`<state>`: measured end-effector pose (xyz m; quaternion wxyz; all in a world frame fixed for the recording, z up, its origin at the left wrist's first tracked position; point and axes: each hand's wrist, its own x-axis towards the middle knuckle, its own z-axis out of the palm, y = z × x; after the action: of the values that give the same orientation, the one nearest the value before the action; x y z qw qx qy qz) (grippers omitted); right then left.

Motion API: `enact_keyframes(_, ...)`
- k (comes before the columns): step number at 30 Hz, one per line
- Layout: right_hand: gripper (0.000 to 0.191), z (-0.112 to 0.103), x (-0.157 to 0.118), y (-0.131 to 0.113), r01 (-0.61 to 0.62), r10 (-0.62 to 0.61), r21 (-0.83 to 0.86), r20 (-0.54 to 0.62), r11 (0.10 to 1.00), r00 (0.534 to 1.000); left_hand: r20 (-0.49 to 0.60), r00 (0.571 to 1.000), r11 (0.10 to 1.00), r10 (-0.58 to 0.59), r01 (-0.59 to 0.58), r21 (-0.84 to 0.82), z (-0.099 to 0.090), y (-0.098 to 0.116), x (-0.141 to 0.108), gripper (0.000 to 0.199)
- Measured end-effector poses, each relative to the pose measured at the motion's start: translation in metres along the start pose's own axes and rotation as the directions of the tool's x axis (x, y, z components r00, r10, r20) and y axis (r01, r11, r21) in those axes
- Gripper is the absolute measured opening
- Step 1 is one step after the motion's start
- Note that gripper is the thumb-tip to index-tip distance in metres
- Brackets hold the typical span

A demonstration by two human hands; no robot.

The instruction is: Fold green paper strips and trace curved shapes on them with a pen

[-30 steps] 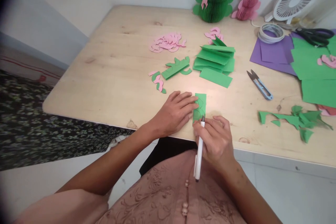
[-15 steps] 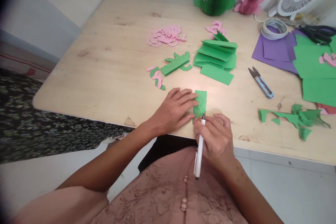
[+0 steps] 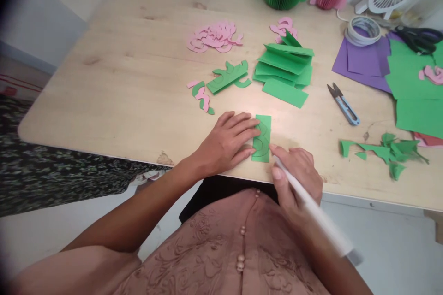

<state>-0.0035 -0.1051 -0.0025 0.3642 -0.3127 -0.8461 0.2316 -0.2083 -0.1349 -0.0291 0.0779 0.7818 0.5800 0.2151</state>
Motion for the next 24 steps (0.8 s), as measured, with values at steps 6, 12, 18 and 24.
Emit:
enact_keyframes(6,0.023,0.003,-0.003,-0.008,-0.263,0.262,0.053,0.025,0.963,0.965,-0.001,1.0,1.0,0.004,-0.004,-0.009,-0.001,0.0,0.0,0.03)
enact_keyframes(12,0.008,0.013,0.001,-0.011,-0.352,0.35,0.086,0.04,0.932,0.936,-0.011,1.0,1.0,0.004,-0.004,-0.006,-0.001,0.0,0.0,0.029)
enact_keyframes(18,0.008,0.011,0.001,-0.011,-0.298,0.297,0.016,0.015,0.955,0.955,-0.012,1.0,1.0,0.007,-0.007,-0.001,-0.002,0.0,0.0,0.029)
enact_keyframes(24,0.029,0.008,-0.001,-0.001,0.12,-0.107,-0.122,0.11,0.985,0.988,-0.001,1.0,1.0,0.0,0.0,-0.006,-0.002,0.0,0.0,0.03)
